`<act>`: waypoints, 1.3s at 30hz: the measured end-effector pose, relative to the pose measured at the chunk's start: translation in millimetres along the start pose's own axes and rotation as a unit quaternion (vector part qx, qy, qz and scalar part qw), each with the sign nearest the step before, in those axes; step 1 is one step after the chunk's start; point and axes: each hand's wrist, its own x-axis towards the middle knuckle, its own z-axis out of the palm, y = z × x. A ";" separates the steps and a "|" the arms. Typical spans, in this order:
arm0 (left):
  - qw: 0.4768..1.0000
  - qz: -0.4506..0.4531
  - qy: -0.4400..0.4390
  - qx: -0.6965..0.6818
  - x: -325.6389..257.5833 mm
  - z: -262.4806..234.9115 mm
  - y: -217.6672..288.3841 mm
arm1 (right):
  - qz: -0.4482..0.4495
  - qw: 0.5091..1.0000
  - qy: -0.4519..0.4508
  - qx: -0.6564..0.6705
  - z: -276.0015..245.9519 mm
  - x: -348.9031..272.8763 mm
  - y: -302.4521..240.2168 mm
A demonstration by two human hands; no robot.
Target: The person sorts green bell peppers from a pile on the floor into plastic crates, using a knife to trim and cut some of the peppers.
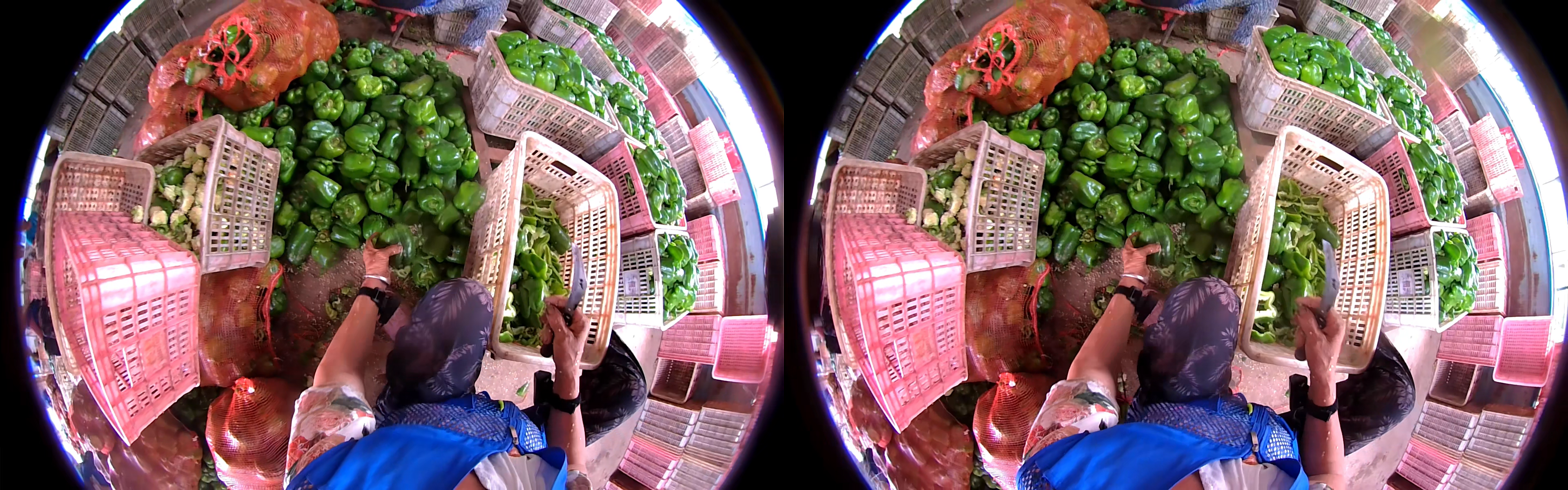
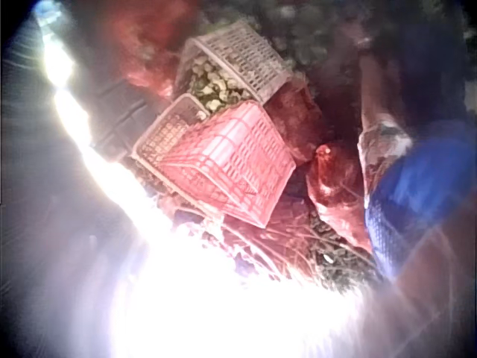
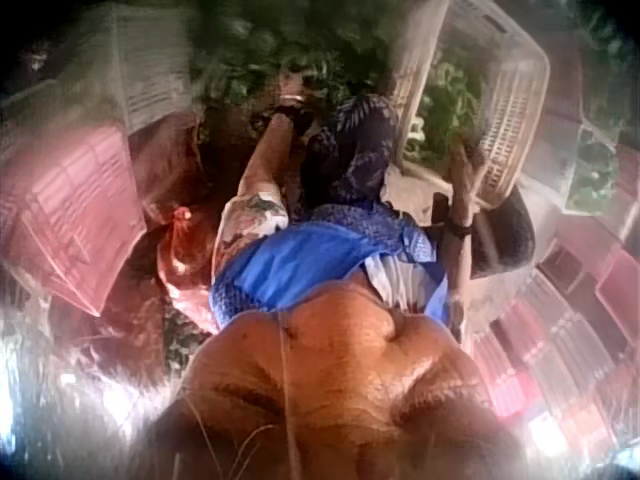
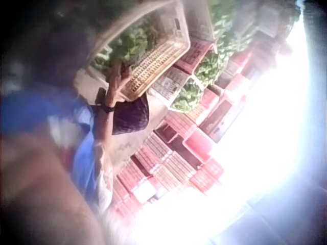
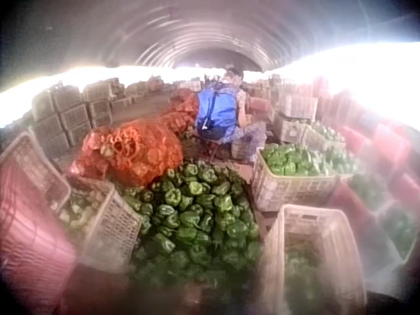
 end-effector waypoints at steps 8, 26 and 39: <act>0.929 0.228 -0.290 -0.020 -156.9 138.9 264.4 | -0.188 0.971 -0.122 0.078 81.1 10.7 -85.3; 0.838 0.240 -0.487 0.054 -270.9 280.0 246.0 | -0.241 0.947 -0.043 0.206 -21.6 -14.6 -96.6; 0.898 0.324 -0.293 0.045 -243.0 300.5 179.6 | -0.382 0.918 0.100 0.037 -17.9 22.3 -50.8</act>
